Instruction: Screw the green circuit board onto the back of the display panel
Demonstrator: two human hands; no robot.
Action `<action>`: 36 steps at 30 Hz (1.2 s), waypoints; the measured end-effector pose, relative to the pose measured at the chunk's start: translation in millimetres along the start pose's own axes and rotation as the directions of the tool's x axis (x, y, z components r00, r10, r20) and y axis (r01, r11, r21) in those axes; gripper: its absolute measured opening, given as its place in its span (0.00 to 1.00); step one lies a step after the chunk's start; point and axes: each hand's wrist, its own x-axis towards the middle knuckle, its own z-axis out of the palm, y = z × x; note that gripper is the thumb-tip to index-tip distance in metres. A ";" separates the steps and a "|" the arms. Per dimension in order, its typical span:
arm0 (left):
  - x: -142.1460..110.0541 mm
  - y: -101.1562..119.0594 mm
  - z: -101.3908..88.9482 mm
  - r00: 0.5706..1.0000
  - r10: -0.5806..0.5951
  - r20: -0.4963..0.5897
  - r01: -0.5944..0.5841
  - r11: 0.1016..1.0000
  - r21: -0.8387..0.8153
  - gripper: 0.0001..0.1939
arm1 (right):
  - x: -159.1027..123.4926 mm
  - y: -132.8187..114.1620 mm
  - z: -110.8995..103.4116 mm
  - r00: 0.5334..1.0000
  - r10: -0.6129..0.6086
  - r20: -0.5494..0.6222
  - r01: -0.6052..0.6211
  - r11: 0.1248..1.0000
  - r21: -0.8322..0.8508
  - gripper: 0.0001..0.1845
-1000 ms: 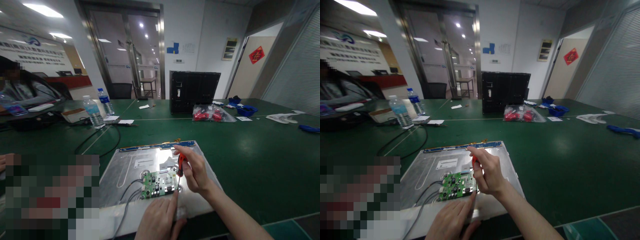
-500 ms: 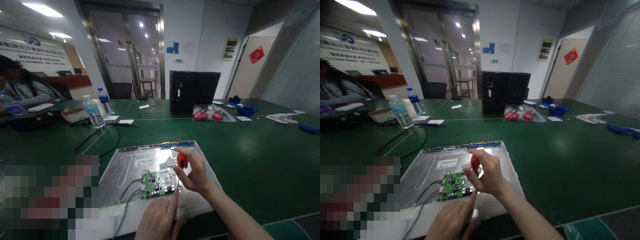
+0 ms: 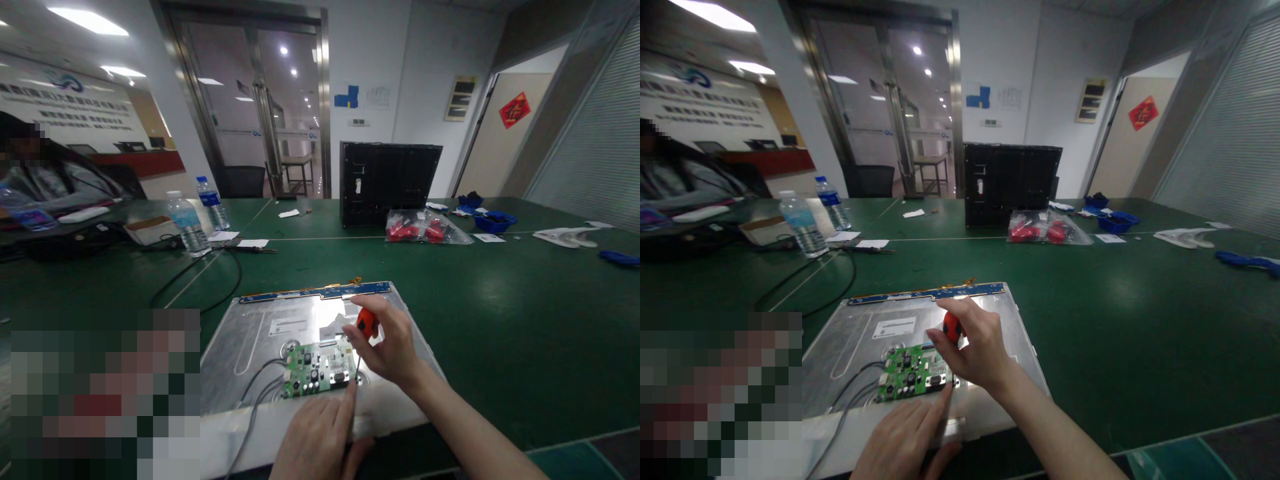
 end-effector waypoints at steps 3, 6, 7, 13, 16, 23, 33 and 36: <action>2.5 1.1 -2.0 1.000 0.009 -0.014 -0.009 1.000 0.012 0.20 | 0.7 -0.5 -1.5 1.000 0.004 0.017 -0.004 1.000 0.017 0.13; 4.7 2.2 -3.6 1.000 0.013 -0.017 -0.012 0.999 0.039 0.21 | 0.6 -1.4 -4.9 0.999 0.016 0.048 -0.019 0.998 0.059 0.15; 5.5 2.6 -4.0 1.000 0.012 -0.017 -0.012 0.999 0.046 0.22 | 0.4 -1.7 -5.9 0.998 0.025 0.059 -0.030 0.997 0.072 0.16; 5.2 2.6 -4.0 1.000 0.012 0.005 -0.013 0.999 0.051 0.24 | -0.6 -1.5 -4.6 0.999 0.038 0.028 -0.039 0.999 0.026 0.17; 2.1 1.3 -2.6 0.999 0.010 0.045 -0.011 1.000 0.027 0.23 | -0.8 -0.5 -1.9 1.000 0.009 -0.011 -0.009 1.000 -0.020 0.15; 3.0 1.4 -2.4 1.000 0.014 0.001 -0.014 1.000 0.019 0.22 | -1.2 -0.4 -3.5 1.000 0.002 0.022 -0.003 1.000 0.028 0.14; -2.0 -0.2 1.7 0.997 0.004 0.076 -0.007 1.000 0.028 0.22 | -2.2 -0.3 -2.0 0.999 0.040 0.027 -0.041 0.999 0.015 0.16; -1.5 -0.8 1.1 0.997 0.010 0.073 -0.012 1.000 0.021 0.22 | -1.5 0.1 0.1 1.000 0.014 -0.001 -0.014 1.000 -0.011 0.14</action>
